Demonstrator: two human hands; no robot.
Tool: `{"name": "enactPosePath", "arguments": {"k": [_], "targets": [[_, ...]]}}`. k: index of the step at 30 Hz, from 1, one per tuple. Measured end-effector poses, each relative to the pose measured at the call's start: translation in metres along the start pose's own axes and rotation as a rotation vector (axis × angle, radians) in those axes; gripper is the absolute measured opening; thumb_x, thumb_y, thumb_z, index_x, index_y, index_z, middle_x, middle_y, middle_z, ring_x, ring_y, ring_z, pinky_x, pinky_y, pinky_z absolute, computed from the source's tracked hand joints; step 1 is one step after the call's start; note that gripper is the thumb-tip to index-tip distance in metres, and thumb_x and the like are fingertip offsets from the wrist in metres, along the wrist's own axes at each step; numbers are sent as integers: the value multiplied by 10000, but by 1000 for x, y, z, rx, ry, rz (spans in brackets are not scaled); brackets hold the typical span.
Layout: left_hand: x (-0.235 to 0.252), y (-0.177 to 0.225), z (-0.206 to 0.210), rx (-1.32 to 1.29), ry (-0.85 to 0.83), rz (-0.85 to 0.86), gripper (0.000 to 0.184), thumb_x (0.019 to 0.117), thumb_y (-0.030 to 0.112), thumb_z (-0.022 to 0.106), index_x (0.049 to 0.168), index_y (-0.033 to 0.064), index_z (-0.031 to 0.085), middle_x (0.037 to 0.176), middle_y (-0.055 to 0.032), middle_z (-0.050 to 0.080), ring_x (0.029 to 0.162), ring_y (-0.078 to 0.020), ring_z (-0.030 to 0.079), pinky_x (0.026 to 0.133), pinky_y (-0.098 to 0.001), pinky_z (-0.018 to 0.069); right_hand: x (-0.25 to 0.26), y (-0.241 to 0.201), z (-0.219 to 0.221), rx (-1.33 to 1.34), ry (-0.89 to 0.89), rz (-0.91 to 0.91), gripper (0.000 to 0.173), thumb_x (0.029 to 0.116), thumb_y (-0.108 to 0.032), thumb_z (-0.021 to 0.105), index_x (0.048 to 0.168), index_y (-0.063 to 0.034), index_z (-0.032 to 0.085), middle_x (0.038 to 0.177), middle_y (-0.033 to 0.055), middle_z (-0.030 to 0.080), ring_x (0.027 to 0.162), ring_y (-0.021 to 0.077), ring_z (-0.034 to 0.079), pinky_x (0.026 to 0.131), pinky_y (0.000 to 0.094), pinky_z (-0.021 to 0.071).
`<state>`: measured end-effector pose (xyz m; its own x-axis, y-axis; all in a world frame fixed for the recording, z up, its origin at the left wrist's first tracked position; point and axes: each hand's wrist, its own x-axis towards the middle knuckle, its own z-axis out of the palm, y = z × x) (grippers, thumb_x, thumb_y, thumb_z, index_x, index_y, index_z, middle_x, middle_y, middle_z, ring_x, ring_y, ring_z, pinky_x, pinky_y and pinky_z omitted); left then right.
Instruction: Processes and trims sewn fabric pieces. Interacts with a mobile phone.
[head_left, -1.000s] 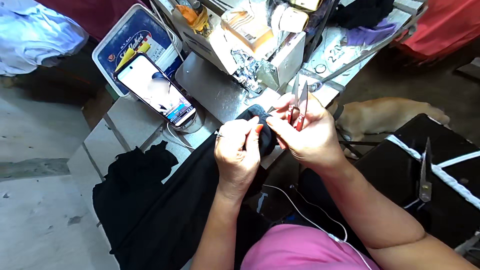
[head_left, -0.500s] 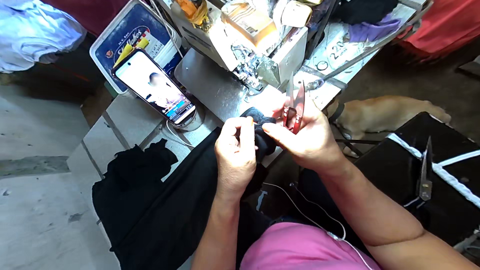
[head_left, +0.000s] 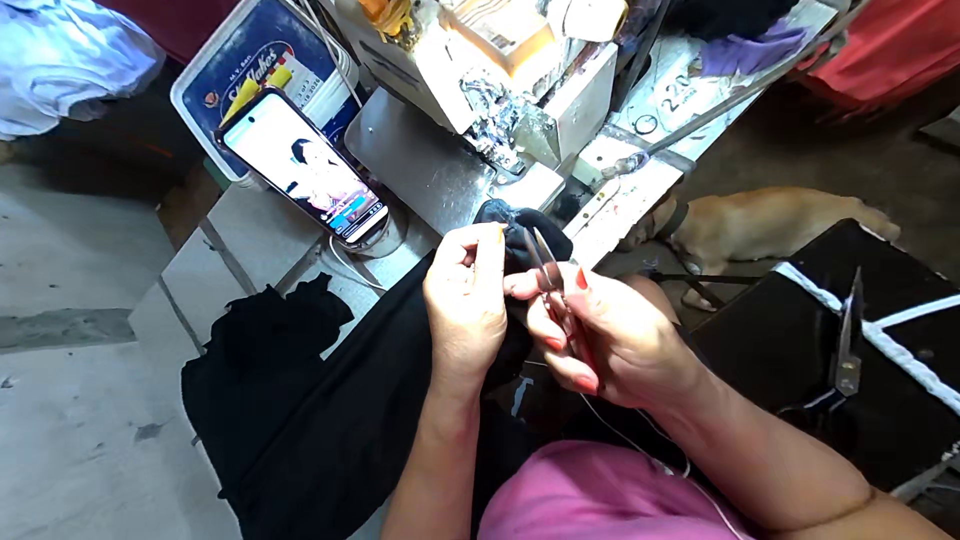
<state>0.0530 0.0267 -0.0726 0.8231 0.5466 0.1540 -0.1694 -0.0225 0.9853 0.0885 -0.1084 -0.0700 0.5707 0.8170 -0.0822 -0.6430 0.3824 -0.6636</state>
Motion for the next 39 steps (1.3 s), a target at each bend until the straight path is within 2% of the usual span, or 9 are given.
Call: {"name": "enactPosePath", "arguments": {"k": [4, 17, 21, 28, 35, 39], "targets": [[-1, 1, 2, 4, 16, -20, 148, 1030, -2, 513, 1011, 74, 638, 819, 52, 664, 696, -7, 644, 644, -176, 563, 5, 0, 1, 173, -1, 138, 435, 1107, -242, 172, 1048, -92, 576, 686, -60, 561, 469, -44, 484, 431, 85, 412], [-3, 0, 3, 33, 4, 5, 140, 1029, -23, 508, 1034, 53, 625, 795, 53, 664, 629, 4, 633, 592, -167, 565, 7, 1, 1, 189, 35, 123, 445, 1110, -264, 149, 1053, -94, 555, 659, -55, 538, 463, -41, 476, 433, 85, 405], [-2, -1, 3, 102, 0, 63, 108, 1025, -11, 534, 1020, 48, 624, 806, 61, 656, 655, 11, 632, 620, -162, 565, 8, 4, 0, 64, 84, 71, 411, 1113, -231, 182, 1053, -86, 561, 657, -64, 527, 457, -49, 454, 434, 78, 401], [-3, 3, 3, 227, -3, 155, 80, 1019, -8, 546, 1024, 10, 624, 878, 60, 640, 747, 36, 638, 684, -154, 576, 9, 8, -9, -392, 160, -126, 274, 1095, -138, 345, 1050, -108, 613, 649, -129, 505, 476, -84, 419, 438, 64, 365], [-7, -3, 2, 420, 34, 298, 113, 1016, -1, 557, 1036, -58, 652, 1017, -40, 658, 944, -1, 665, 823, -186, 587, 9, 8, -18, -832, 241, -314, 188, 1054, -132, 489, 1069, -50, 658, 664, -128, 498, 527, -101, 420, 490, 64, 364], [-8, -7, 3, 460, 44, 375, 116, 1012, 3, 577, 1021, -83, 654, 1031, -77, 669, 973, -7, 661, 849, -166, 564, 8, 8, -19, -854, 258, -319, 178, 1053, -128, 500, 1074, -47, 656, 657, -134, 497, 524, -107, 413, 496, 61, 364]]}}
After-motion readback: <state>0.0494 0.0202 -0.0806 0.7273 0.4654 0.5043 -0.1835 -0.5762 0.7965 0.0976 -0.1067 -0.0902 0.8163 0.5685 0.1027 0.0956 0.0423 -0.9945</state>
